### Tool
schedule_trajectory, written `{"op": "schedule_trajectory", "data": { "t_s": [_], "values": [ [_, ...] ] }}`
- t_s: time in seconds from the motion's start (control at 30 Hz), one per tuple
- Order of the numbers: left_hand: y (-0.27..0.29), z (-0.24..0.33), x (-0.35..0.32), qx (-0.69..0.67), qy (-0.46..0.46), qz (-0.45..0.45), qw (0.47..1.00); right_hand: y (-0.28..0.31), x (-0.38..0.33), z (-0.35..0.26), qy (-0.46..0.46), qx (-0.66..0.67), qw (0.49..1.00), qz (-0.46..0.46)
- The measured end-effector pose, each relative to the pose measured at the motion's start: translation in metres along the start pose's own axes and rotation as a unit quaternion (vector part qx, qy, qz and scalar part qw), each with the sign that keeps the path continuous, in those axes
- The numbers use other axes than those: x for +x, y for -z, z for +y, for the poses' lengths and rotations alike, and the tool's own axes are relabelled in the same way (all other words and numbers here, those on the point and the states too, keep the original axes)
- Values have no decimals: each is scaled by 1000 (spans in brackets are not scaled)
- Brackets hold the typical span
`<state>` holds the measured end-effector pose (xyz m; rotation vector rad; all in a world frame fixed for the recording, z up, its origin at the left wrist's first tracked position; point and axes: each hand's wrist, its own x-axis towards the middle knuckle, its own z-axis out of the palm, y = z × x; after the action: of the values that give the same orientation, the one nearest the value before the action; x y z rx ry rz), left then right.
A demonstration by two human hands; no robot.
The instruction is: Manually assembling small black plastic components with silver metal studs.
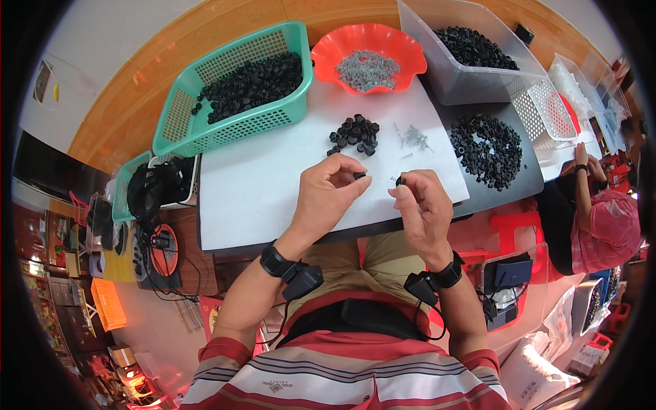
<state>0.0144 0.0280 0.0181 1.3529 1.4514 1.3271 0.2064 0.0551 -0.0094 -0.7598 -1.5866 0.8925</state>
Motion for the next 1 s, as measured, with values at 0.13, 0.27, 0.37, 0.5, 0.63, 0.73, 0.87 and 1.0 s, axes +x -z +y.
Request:
{"op": "schedule_trajectory", "data": {
  "t_s": [0.13,0.27,0.37,0.5,0.63,0.73,0.87,1.0],
  "values": [
    [1,-5,-3,-72,44,-27,996,-1,0,0,-1,-9,1000,-5],
    [0,-2,-4,-194,80,-46,977,-1,-2,1,-7,-6,1000,-3],
    [2,1,-6,-298,144,-58,942,-2,-1,-1,-4,-5,1000,-4],
    [6,-3,-5,-348,178,-68,918,-3,-1,-1,-4,2,1000,-6],
    [5,-7,-7,-399,209,-75,890,-3,-1,-2,-1,-7,1000,-22],
    [4,-5,-9,-414,217,-72,881,-3,-1,-2,15,-24,999,-36],
    [3,-5,-10,-423,215,-80,877,-4,4,-8,73,-73,993,-56],
    [1,-5,-13,-419,219,-86,877,-7,5,-8,88,-69,992,-61]
  ]
}}
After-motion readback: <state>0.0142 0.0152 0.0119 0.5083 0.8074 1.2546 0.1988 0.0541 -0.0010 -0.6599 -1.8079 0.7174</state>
